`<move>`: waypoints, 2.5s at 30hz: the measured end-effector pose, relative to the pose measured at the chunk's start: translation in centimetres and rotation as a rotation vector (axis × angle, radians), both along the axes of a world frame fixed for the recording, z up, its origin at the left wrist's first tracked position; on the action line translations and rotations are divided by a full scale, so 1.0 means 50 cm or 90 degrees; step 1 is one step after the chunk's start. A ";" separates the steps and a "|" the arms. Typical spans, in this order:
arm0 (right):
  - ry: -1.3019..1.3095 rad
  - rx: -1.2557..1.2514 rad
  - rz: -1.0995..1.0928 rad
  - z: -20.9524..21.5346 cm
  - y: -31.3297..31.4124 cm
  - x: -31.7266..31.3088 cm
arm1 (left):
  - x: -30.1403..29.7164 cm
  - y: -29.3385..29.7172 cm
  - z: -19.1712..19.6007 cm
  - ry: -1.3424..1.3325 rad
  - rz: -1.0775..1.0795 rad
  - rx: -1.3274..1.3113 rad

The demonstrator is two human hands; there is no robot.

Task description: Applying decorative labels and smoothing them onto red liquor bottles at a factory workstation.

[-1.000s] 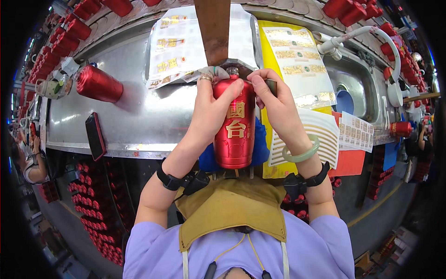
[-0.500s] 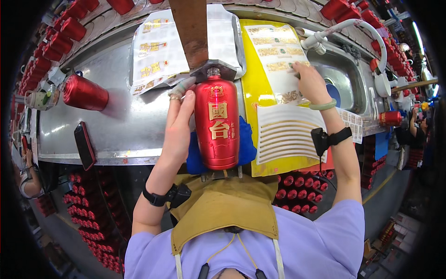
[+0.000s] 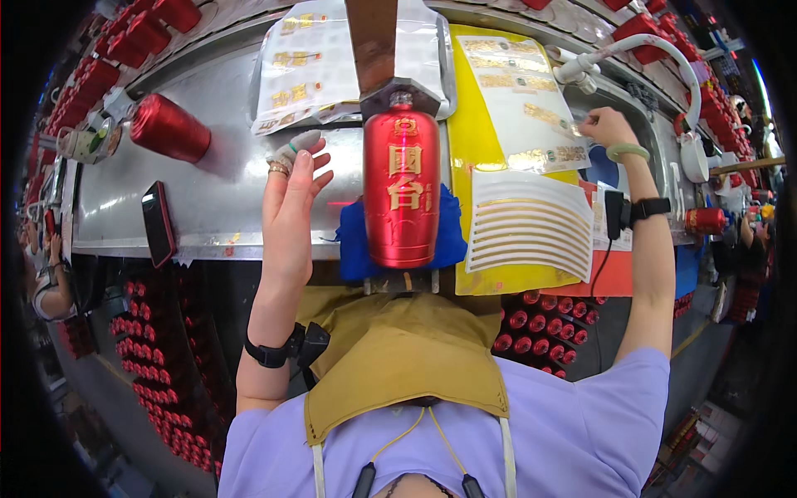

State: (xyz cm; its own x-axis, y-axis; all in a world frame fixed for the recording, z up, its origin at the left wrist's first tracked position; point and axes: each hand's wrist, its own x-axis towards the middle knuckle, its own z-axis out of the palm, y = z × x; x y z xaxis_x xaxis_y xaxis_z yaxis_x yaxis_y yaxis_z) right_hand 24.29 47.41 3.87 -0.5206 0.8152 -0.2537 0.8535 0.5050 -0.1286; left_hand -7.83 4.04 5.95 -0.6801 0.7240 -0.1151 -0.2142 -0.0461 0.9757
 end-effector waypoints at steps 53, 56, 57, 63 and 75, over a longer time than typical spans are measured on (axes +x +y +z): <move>0.638 -0.427 -0.022 0.015 -0.636 -0.189 | 0.062 -0.071 -0.038 -0.081 -0.162 -0.026; 0.620 -0.437 -0.034 0.023 -0.636 -0.193 | 0.058 -0.071 -0.039 -0.112 -0.167 -0.026; 0.619 -0.438 -0.035 0.022 -0.635 -0.192 | 0.058 -0.071 -0.038 -0.130 -0.163 -0.034; 0.633 -0.439 -0.024 0.016 -0.634 -0.192 | 0.060 -0.071 -0.038 -0.115 -0.155 -0.037; 0.632 -0.458 -0.037 0.016 -0.631 -0.189 | 0.061 -0.070 -0.032 -0.120 -0.152 -0.051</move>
State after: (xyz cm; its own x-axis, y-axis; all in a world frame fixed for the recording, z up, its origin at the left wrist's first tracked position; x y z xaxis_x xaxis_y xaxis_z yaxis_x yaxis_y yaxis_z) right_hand 14.82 15.86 4.65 -0.7121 0.6814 -0.1691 0.2448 0.0153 -0.9695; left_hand -4.76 0.55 4.37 -0.4532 0.8443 -0.2858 -0.3870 0.1024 0.9164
